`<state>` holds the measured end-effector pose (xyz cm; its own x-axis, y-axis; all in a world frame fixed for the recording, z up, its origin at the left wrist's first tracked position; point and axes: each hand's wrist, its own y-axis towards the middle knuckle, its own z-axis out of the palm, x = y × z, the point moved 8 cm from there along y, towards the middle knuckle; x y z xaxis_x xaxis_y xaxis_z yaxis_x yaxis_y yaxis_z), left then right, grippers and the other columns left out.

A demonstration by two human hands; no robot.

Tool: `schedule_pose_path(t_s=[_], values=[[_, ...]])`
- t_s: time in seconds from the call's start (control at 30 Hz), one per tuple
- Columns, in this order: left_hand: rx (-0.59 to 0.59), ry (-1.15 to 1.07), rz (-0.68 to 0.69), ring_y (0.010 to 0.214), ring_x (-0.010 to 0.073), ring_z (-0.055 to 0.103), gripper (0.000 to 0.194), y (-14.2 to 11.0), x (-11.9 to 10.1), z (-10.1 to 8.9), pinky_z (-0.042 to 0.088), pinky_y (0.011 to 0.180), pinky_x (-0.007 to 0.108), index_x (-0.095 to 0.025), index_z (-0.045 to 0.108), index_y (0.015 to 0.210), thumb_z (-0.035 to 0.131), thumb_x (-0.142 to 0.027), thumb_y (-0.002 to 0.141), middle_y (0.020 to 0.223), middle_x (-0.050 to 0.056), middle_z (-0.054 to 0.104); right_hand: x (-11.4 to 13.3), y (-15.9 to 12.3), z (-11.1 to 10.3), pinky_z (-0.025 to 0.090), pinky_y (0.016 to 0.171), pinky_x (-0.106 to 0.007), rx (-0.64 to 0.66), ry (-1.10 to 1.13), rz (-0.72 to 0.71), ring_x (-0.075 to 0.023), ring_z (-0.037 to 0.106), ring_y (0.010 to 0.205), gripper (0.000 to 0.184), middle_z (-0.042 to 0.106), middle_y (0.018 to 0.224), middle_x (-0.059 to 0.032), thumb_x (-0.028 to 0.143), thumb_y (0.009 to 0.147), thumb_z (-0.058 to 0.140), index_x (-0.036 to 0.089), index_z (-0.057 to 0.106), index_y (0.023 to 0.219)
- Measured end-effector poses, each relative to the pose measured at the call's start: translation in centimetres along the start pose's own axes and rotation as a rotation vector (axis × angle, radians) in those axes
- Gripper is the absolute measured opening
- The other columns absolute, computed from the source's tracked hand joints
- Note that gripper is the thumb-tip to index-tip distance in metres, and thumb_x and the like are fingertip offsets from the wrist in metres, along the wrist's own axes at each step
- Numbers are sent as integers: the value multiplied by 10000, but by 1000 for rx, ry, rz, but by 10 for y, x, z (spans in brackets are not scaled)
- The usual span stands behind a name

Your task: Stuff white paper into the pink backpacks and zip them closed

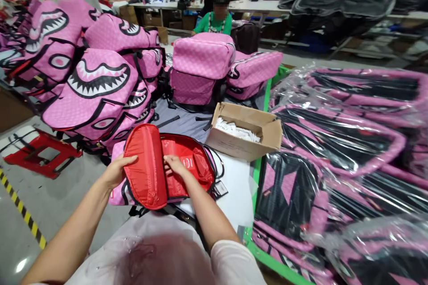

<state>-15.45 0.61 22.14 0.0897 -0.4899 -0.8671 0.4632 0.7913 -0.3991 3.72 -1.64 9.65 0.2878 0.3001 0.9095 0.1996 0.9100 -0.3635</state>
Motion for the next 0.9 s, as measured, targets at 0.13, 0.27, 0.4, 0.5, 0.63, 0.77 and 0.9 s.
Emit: schedule_pose_path(t_s=[0.13, 0.27, 0.4, 0.5, 0.63, 0.77, 0.9], values=[[-76, 19, -30, 975, 332, 710, 488, 6, 4, -22, 572, 862, 391, -142, 739, 998, 868, -304, 556, 980, 83, 773, 14, -27, -76, 449, 492, -180, -232, -15, -93, -109, 620, 631, 250, 696, 815, -21, 421, 862, 623, 172, 638, 884], [-99, 30, -37, 925, 305, 722, 501, 24, 7, -20, 580, 816, 353, -142, 740, 970, 877, -284, 509, 924, 68, 777, 32, -81, -155, 520, 630, -275, -684, -234, -344, -157, 638, 683, 279, 709, 842, -52, 417, 868, 515, 181, 646, 940], [-32, 54, -26, 934, 313, 718, 483, 34, 11, 1, 564, 846, 364, -125, 744, 955, 860, -269, 509, 912, 81, 775, 31, -53, -78, 497, 952, -359, -301, -841, -475, -224, 655, 1030, 315, 709, 1128, -94, 281, 940, 427, 206, 676, 1118], [6, 68, -23, 963, 343, 710, 474, 33, 15, 9, 557, 879, 414, -110, 741, 969, 844, -288, 543, 941, 104, 772, 9, -4, 4, 498, 936, -346, 85, -1311, -352, -240, 641, 1100, 422, 661, 1250, -116, 251, 988, 382, 243, 528, 1384], [-53, 19, -37, 1002, 339, 706, 474, 27, 20, -6, 547, 936, 430, -109, 724, 1029, 832, -266, 595, 993, 114, 767, 2, 54, 51, 520, 882, -358, 223, -1465, -277, -262, 666, 1051, 408, 666, 1199, -180, 184, 988, 339, 170, 547, 1339], [-171, -126, -124, 998, 318, 715, 399, 21, 33, -40, 556, 947, 415, -105, 711, 1022, 792, -243, 656, 958, 124, 770, -11, 83, 53, 521, 893, -366, 260, -1528, -257, -267, 661, 1077, 358, 657, 1184, -223, 135, 978, 328, 101, 580, 1231], [-234, -211, -149, 940, 301, 733, 294, 17, 48, -62, 571, 932, 416, -95, 709, 965, 753, -258, 724, 907, 134, 770, -20, 95, 46, 549, 816, -366, 175, -1605, -241, -274, 685, 1013, 369, 621, 1200, -257, 132, 984, 307, 77, 479, 1307]])
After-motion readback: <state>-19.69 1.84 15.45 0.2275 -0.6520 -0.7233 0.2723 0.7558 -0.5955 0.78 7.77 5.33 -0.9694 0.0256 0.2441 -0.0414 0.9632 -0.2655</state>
